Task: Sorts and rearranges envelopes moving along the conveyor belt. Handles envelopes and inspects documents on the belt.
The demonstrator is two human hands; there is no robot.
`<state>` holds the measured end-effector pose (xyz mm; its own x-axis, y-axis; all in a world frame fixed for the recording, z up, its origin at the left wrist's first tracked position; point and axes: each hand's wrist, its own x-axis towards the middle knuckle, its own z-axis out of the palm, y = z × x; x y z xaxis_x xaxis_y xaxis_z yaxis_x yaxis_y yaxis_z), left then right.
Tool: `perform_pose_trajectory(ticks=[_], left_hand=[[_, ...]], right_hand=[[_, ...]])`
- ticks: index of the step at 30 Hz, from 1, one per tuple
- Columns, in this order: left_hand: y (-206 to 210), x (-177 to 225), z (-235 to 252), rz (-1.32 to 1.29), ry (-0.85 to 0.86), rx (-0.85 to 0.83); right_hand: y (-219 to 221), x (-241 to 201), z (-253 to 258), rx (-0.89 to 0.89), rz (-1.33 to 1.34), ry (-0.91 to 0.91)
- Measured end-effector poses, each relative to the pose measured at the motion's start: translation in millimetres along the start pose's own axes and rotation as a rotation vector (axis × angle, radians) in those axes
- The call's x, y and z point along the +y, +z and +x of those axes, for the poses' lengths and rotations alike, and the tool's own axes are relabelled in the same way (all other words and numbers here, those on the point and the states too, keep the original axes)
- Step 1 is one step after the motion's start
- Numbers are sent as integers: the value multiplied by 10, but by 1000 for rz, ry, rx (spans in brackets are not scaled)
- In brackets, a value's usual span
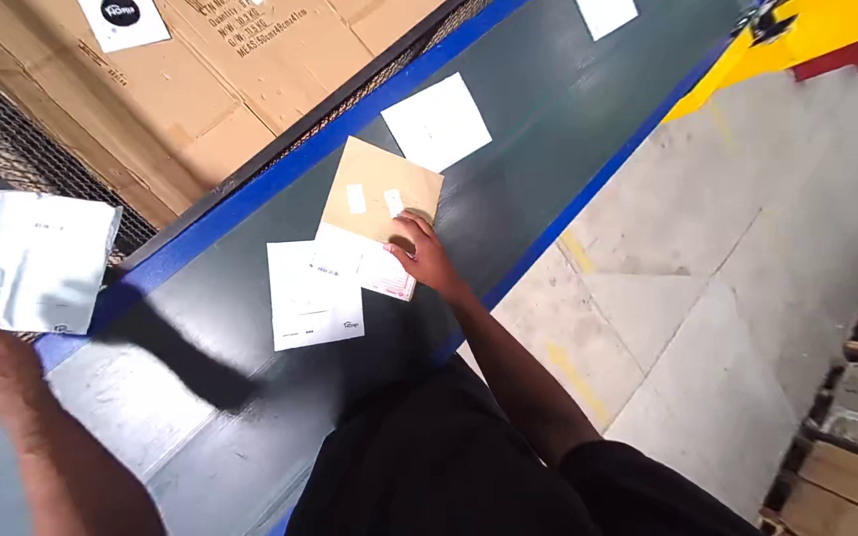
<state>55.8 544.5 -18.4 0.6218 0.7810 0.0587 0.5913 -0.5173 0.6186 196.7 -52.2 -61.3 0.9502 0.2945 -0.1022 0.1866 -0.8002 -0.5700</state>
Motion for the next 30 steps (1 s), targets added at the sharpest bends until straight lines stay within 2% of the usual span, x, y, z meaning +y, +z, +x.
perform_pose_trajectory(ticks=[1, 3, 5, 7, 12, 16, 18, 21, 23, 25, 27, 30], left_hand=[[44, 81, -309, -46, 67, -36], [222, 279, -1043, -49, 120, -211], [498, 436, -1717, 103, 17, -359], [697, 511, -2192, 256, -78, -389], [928, 699, -2644, 353, -156, -314], [1010, 679, -2720, 411, -140, -240], [904, 633, -2666, 358, -211, -260], [643, 462, -2568, 186, -325, -421], [494, 295, -2571, -108, -338, -499], [325, 222, -2627, -508, -305, -547], [106, 233, -2689, -903, -274, -564], [-267, 139, -2722, -1097, -249, -504]], right_hand=[[-28, 18, -4, 31, -2, 16], [-79, 69, 54, 75, -23, 31], [-127, 98, 180, 82, -52, 42], [-131, 113, 314, 55, -99, 67], [13, 109, 483, -80, -291, 74], [0, -22, 145, -125, -369, 100], [-102, 40, -87, -107, -375, 147], [-329, 100, -407, -134, -434, 222], [-375, -46, -491, -130, -393, 162], [-218, -362, -435, -109, -186, -18], [64, -802, -264, -183, 103, -135], [534, -1451, 42, -423, 431, -152]])
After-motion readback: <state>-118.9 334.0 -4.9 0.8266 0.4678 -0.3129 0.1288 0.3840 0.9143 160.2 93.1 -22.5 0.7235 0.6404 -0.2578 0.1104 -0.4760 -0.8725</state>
